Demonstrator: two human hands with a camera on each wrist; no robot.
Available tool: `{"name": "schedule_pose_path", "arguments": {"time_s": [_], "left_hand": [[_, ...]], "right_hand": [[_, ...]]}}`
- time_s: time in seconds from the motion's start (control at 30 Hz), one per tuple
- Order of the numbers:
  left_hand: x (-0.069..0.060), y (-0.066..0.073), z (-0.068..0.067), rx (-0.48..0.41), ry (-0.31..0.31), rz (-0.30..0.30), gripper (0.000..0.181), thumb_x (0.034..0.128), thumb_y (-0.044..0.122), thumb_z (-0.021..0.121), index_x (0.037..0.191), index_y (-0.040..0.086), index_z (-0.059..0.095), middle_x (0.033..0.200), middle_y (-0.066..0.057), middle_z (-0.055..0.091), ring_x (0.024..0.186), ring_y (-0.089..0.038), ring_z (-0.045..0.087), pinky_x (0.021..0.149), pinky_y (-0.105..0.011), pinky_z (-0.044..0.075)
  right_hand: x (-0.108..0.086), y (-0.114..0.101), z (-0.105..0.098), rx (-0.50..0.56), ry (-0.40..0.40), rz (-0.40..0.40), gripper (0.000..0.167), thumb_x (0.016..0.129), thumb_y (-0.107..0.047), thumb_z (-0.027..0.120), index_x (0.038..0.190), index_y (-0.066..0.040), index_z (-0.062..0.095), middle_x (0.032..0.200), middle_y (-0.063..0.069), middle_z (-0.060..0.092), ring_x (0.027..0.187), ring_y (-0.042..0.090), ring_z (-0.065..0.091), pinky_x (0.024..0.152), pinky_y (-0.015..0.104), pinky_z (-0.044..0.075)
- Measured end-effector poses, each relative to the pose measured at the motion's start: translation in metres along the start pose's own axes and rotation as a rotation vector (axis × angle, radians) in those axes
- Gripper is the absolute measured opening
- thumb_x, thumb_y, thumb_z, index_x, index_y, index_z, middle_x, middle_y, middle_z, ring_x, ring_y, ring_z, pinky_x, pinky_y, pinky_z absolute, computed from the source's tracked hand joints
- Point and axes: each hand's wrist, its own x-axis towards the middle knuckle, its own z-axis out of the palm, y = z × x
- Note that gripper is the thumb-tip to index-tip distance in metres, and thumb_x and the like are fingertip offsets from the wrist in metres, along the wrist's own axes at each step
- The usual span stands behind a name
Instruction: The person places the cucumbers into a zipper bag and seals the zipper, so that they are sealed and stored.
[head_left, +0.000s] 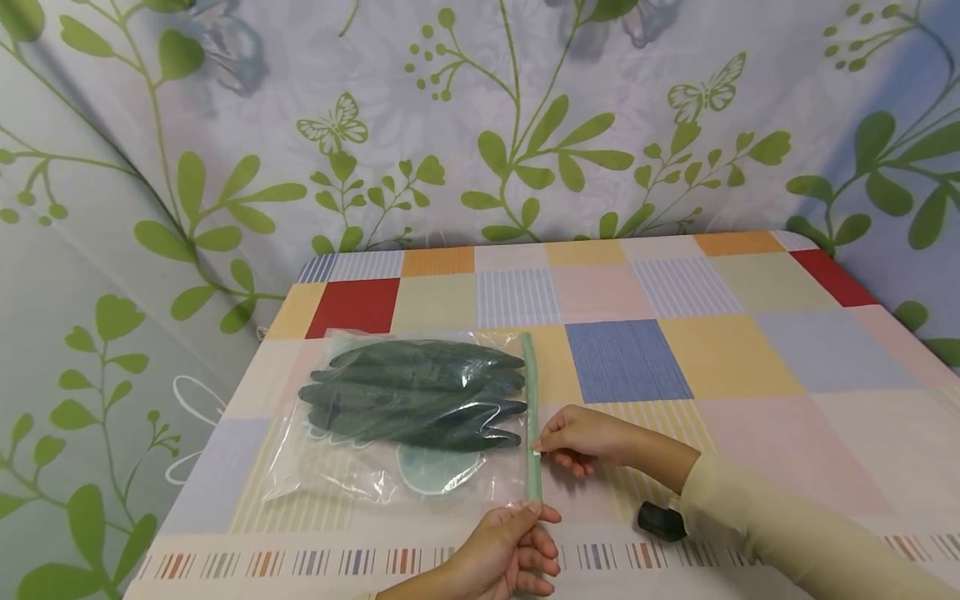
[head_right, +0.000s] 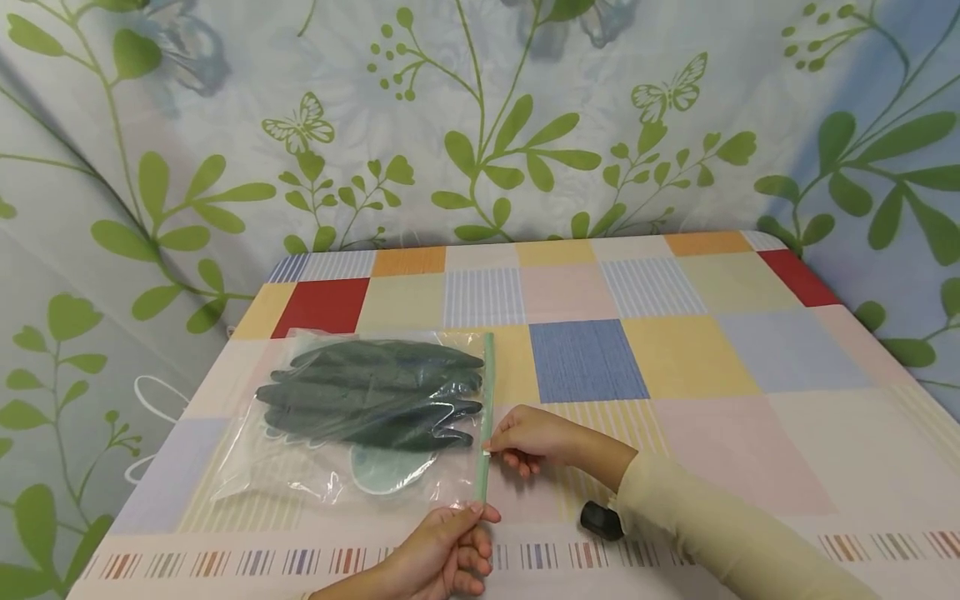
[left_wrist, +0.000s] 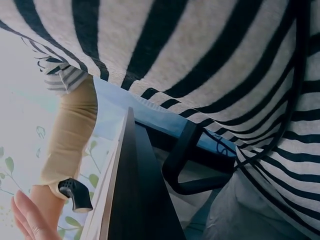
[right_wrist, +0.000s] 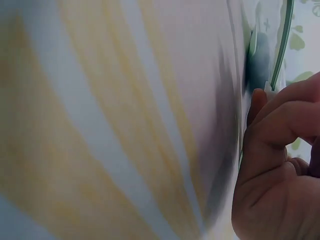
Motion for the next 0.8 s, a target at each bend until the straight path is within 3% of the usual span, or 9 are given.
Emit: {"name": "schedule_pose_path", "arguments": {"time_s": [0.43, 0.8], "left_hand": [[0.000, 0.002, -0.002, 0.014, -0.029, -0.007, 0.034, 0.0945, 0.037, 0.044, 0.108, 0.007, 0.050, 0.068, 0.010, 0.059, 0.062, 0.000, 0.063, 0.053, -0.015, 0.050], [0.001, 0.002, -0.004, 0.058, -0.019, 0.015, 0.033, 0.0950, 0.035, 0.044, 0.108, 0.006, 0.052, 0.066, 0.011, 0.059, 0.061, 0.000, 0.062, 0.056, -0.014, 0.049]], "right_hand": [[0.018, -0.004, -0.020, -0.004, 0.035, 0.042, 0.022, 0.087, -0.015, 0.056, 0.068, -0.003, 0.056, 0.046, -0.006, 0.042, 0.034, 0.002, 0.041, 0.036, 0.015, 0.031], [0.035, -0.011, -0.038, -0.040, 0.061, 0.019, 0.021, 0.087, -0.011, 0.054, 0.069, -0.001, 0.057, 0.045, -0.006, 0.043, 0.034, 0.002, 0.042, 0.036, 0.016, 0.033]]}}
